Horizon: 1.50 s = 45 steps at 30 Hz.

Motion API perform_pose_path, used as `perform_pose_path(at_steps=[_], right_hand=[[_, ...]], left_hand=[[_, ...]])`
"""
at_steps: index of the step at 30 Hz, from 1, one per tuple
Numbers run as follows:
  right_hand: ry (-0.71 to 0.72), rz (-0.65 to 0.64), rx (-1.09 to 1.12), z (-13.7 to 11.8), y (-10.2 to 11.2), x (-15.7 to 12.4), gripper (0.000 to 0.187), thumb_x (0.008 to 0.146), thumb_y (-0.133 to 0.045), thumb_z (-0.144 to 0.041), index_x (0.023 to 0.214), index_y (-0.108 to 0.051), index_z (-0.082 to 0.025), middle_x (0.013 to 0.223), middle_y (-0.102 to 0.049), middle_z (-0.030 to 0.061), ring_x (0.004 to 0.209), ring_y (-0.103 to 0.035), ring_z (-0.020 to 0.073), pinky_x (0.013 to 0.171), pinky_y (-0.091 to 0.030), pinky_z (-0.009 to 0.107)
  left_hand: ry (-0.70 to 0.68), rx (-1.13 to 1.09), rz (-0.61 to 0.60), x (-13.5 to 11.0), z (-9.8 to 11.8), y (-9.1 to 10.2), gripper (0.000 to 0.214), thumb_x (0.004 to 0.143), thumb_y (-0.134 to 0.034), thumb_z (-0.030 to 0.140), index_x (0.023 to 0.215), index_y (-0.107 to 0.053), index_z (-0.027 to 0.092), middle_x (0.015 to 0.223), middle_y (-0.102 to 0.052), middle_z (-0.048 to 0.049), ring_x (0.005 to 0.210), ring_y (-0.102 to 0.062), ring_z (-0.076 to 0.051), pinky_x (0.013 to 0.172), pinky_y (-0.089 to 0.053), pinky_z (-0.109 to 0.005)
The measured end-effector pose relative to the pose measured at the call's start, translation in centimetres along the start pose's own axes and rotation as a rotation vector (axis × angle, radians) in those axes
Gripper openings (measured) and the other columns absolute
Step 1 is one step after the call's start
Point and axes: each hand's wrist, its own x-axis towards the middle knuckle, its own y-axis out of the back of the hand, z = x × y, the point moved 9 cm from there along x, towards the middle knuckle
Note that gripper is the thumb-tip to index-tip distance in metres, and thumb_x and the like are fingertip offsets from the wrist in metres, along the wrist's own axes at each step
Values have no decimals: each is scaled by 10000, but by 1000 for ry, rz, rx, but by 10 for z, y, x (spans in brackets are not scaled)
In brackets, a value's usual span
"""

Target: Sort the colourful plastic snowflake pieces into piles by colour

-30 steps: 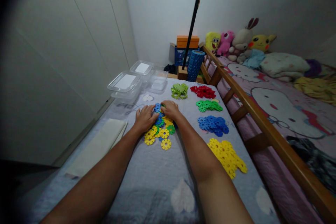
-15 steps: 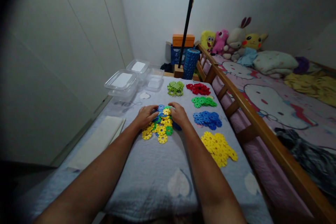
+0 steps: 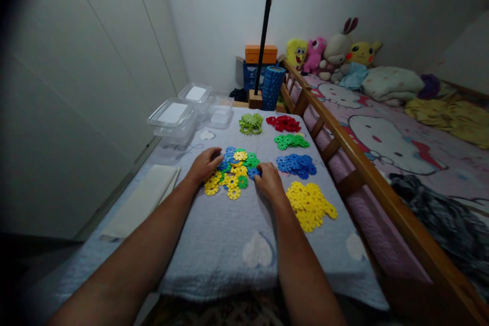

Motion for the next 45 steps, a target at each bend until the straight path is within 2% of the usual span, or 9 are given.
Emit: perform_pose_path(at_steps=[5,10,13,17,21,24,34,41,45], right_hand=[[-29,14,134,2,2,3,170,690,-673,-193,844,-608,-220,884,-625,4,839,-568,186,797,-446,301],[-44,109,216,1,16,3,43,708,-617,-217,744,-595,-225,831,-611,8,799,-558,183,773,-448,305],[-45,188,253,4,35,4,36,735,-613,-253,713,-599,-229,787,-622,15,769,-559,190,752,-448,311],[-162,344,270,31,71,2,62,752,-603,-279,723,-598,-225,725,-638,14,697,-564,194,710,-441,314],[-296,492,139,64,109,0,22,725,-607,-238,745,-602,-229,718,-652,18,699,-582,205,725,-439,318],[-345,509,34,79,120,3,42,703,-615,-214,725,-587,-238,708,-649,17,705,-580,213,740,-438,322],[-430,482,-123,95,112,3,113,721,-561,-154,748,-647,-223,791,-711,63,750,-600,232,770,-447,329],[-300,532,-65,57,115,4,171,795,-538,-207,864,-693,-182,934,-734,102,890,-629,242,863,-463,340],[-86,225,100,16,69,14,113,827,-593,-250,853,-685,-190,866,-714,49,787,-612,195,795,-469,303]], left_hand=[[30,-25,56,-1,-3,4,324,834,-621,434,1043,-721,208,1063,-762,-102,972,-699,-253,960,-538,-400],[55,-52,100,-1,-6,7,291,817,-615,434,986,-717,220,997,-765,-75,919,-702,-235,923,-544,-369],[57,-36,106,-1,-7,8,272,809,-612,432,954,-714,225,968,-766,-73,890,-698,-235,898,-540,-365],[63,-15,115,0,-7,8,260,791,-608,431,919,-710,228,912,-757,-68,846,-690,-233,865,-535,-357],[68,5,118,0,-7,8,256,790,-599,440,896,-703,232,861,-748,-57,823,-681,-230,841,-527,-351],[67,16,116,0,-6,8,258,796,-592,440,894,-703,229,856,-749,-56,817,-682,-226,833,-526,-345],[84,50,98,-1,-7,8,284,796,-574,421,928,-709,209,925,-763,-66,834,-686,-218,836,-528,-335],[94,81,75,0,-8,6,332,799,-548,425,960,-712,186,948,-762,-72,849,-686,-217,844,-532,-340],[92,83,77,0,-8,7,335,799,-546,415,975,-714,184,964,-765,-77,863,-691,-219,861,-537,-345]])
